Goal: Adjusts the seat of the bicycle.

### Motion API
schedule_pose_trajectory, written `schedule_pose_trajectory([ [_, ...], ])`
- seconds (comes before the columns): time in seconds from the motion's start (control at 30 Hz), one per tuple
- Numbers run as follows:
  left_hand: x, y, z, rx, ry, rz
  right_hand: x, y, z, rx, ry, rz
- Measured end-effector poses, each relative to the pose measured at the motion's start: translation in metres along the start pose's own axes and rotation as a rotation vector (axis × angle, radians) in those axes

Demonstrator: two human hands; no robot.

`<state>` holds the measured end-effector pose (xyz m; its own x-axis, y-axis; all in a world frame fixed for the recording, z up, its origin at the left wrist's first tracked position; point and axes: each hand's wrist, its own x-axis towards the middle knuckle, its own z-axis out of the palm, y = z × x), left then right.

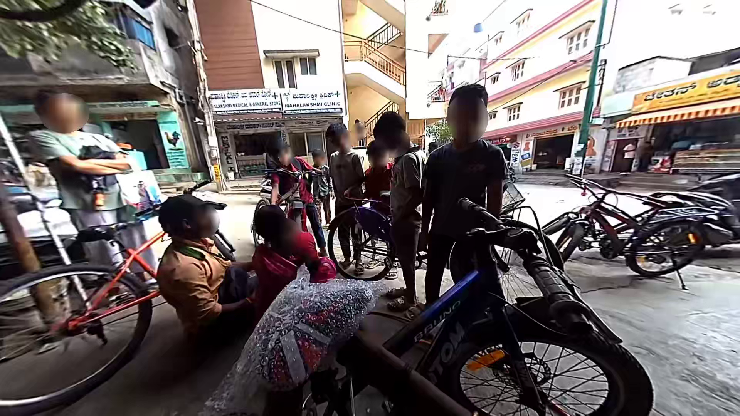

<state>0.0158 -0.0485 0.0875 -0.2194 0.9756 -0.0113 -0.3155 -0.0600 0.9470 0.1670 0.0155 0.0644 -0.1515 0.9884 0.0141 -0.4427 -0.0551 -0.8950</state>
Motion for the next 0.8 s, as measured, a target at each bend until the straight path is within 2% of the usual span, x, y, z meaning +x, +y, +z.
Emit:
schedule_pose_trajectory([
  [0.03,0.004,-0.004,-0.003,0.082,-0.007,0.006,-0.001,0.001,0.001,0.029,0.008,-0.006],
  [0.07,0.017,-0.026,-0.013,0.147,-0.023,0.11,-0.001,0.003,0.003,0.056,0.023,-0.016],
  [0.13,0.053,-0.088,-0.034,0.227,0.011,0.496,-0.002,0.004,0.002,0.042,0.033,-0.029],
  [0.17,0.053,-0.09,-0.034,0.314,0.028,0.554,-0.004,0.003,0.001,0.012,0.046,-0.043],
  [0.23,0.021,-0.05,-0.022,0.555,-0.01,0.41,-0.01,-0.001,0.002,-0.072,0.076,-0.099],
  [0.27,0.016,-0.046,-0.015,0.6,0.029,0.441,-0.013,-0.002,0.004,-0.094,0.092,-0.13],
  [0.33,0.012,-0.053,-0.009,0.57,0.08,0.523,-0.016,0.001,0.007,-0.114,0.129,-0.199],
  [0.47,0.038,-0.091,-0.018,0.323,0.079,0.466,-0.018,0.015,0.013,-0.188,0.188,-0.431],
  [0.5,0.033,-0.084,-0.019,0.368,0.057,0.4,-0.018,0.016,0.012,-0.192,0.175,-0.431],
  [0.57,0.014,-0.055,-0.02,0.632,-0.016,0.252,-0.021,0.01,0.004,-0.197,0.112,-0.348],
  [0.67,-0.003,-0.028,-0.017,0.993,-0.069,0.2,-0.019,0.004,-0.007,-0.222,0.034,-0.214],
  [0.73,-0.003,-0.024,-0.016,0.997,-0.093,0.188,-0.017,0.007,-0.012,-0.239,0.003,-0.154],
  [0.8,0.012,-0.048,-0.023,0.87,-0.038,0.274,-0.018,0.009,-0.01,-0.196,0.014,-0.133],
])
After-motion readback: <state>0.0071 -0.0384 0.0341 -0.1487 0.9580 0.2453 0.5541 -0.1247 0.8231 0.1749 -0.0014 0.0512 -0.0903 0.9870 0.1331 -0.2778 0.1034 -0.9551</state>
